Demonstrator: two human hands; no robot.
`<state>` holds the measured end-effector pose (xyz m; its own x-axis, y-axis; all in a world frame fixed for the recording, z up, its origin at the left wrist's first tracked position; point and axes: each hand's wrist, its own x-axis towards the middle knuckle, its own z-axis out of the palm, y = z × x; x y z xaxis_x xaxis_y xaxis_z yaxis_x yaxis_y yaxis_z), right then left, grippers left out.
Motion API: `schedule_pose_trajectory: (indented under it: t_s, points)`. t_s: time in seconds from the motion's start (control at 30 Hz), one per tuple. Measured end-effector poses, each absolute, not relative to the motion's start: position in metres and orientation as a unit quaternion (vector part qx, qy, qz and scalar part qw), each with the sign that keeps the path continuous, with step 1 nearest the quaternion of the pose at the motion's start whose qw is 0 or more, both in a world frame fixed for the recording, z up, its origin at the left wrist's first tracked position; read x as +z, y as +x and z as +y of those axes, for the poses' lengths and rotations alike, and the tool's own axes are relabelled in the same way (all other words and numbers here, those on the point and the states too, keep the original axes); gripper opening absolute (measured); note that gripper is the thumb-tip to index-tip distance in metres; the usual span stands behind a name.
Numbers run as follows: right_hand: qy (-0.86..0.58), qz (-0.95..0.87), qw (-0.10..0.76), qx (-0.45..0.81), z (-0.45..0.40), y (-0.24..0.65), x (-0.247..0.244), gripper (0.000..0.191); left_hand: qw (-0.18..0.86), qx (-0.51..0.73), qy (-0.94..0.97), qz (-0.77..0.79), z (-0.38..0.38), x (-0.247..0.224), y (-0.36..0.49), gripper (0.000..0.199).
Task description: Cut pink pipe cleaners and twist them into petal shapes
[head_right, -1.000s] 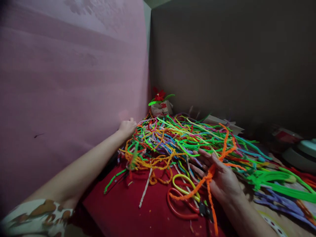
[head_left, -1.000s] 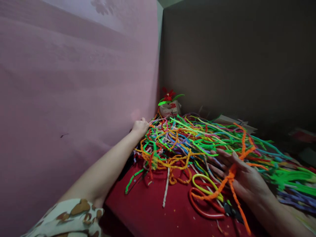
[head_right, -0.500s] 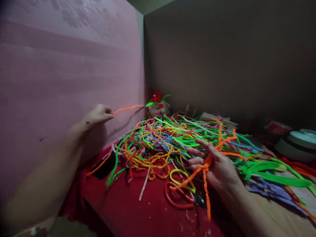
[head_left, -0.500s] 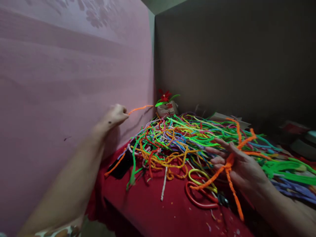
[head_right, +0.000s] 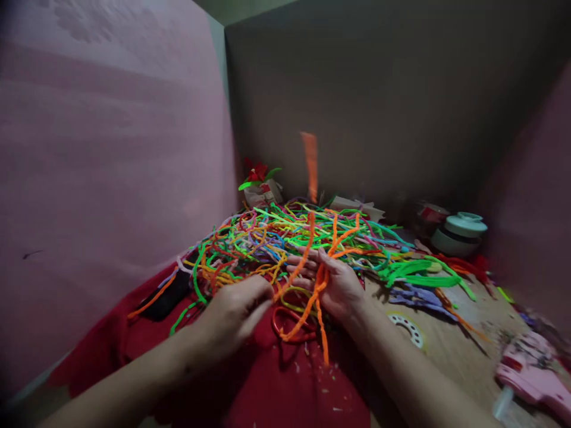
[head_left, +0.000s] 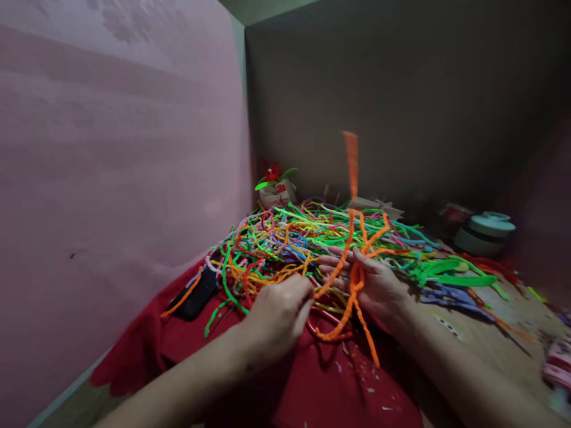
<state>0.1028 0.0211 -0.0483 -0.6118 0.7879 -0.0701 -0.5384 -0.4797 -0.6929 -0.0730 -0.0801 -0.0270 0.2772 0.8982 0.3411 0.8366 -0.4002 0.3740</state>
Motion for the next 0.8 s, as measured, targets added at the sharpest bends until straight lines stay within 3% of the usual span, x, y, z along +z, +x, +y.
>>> schedule_pose_trajectory:
  t_s: [0.1, 0.27, 0.8]
  points:
    - [-0.169, -0.316, 0.412, 0.838, 0.022, 0.105, -0.047, 0.037, 0.085, 0.186, 0.813, 0.545, -0.081, -0.041, -0.06, 0.014]
    - [-0.165, -0.279, 0.44, 0.837, 0.028, 0.11, -0.048, 0.038, 0.127, 0.178, 0.798, 0.561, -0.078, -0.043, -0.058, 0.014]
    - [-0.176, -0.276, 0.482, 0.813, 0.032, 0.108, -0.054, 0.016, 0.156, 0.139, 0.799, 0.564, -0.077, -0.047, -0.072, 0.017]
